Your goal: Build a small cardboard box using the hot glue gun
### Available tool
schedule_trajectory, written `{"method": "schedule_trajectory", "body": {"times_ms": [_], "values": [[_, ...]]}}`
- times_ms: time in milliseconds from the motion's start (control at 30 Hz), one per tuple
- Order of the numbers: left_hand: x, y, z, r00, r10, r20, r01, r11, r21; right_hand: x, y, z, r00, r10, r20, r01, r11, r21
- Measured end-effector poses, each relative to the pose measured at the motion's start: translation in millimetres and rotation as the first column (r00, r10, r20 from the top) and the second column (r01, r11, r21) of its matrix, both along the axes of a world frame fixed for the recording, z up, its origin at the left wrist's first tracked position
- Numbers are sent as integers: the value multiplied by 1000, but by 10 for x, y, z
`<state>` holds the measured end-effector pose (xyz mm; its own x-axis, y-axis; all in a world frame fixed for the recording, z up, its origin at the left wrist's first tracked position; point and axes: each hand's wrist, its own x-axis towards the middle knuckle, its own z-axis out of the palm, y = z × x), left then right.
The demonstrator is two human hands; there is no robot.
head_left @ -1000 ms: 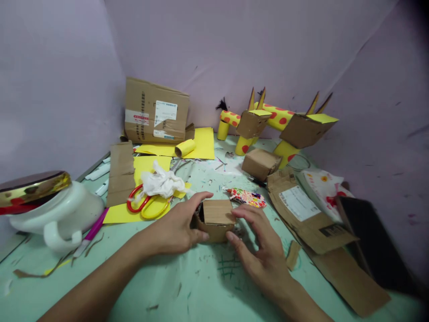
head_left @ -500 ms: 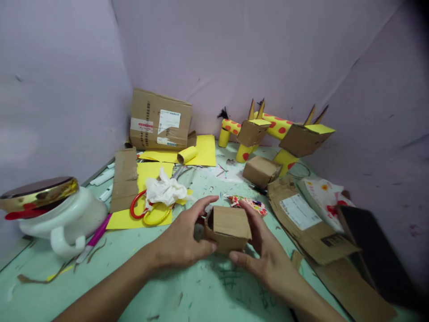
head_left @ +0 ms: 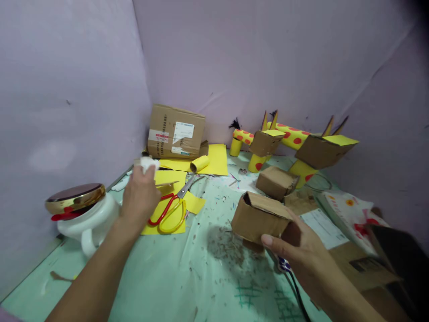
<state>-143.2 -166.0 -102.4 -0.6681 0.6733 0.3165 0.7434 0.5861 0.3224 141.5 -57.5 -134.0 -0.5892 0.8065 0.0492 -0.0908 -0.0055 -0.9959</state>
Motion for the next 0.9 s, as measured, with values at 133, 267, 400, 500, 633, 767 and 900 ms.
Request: {"method": "schedule_trajectory", "body": {"times_ms": [133, 267, 400, 500, 633, 767, 900], "values": [[-65, -16, 114, 986, 138, -89, -143, 988, -54, -75, -89, -117, 998, 43, -36, -45, 998, -52], [-68, 29, 91, 961, 259, -96, -265, 963, -49, -105, -176, -180, 1000, -17, -16, 14, 987, -162], [112, 97, 60, 961, 275, -31, -274, 961, 38, -85, -205, -179, 999, 17, -50, -29, 969, -246], [429, 92, -27, 984, -44, 172, 28, 995, 97, -74, -217, -149, 992, 75, -106, -102, 956, -275], [883, 23, -246, 381, -583, 718, 397, 804, 442, -78, -246, -131, 981, 108, -164, -154, 941, -301], [1114, 28, -358, -56, -579, 814, 261, 778, 571, -90, -279, -160, 976, 138, -171, -182, 944, -274], [1157, 66, -335, -142, -596, 790, 197, 765, 613, -65, -284, -194, 990, 100, -100, -117, 976, -184]]}}
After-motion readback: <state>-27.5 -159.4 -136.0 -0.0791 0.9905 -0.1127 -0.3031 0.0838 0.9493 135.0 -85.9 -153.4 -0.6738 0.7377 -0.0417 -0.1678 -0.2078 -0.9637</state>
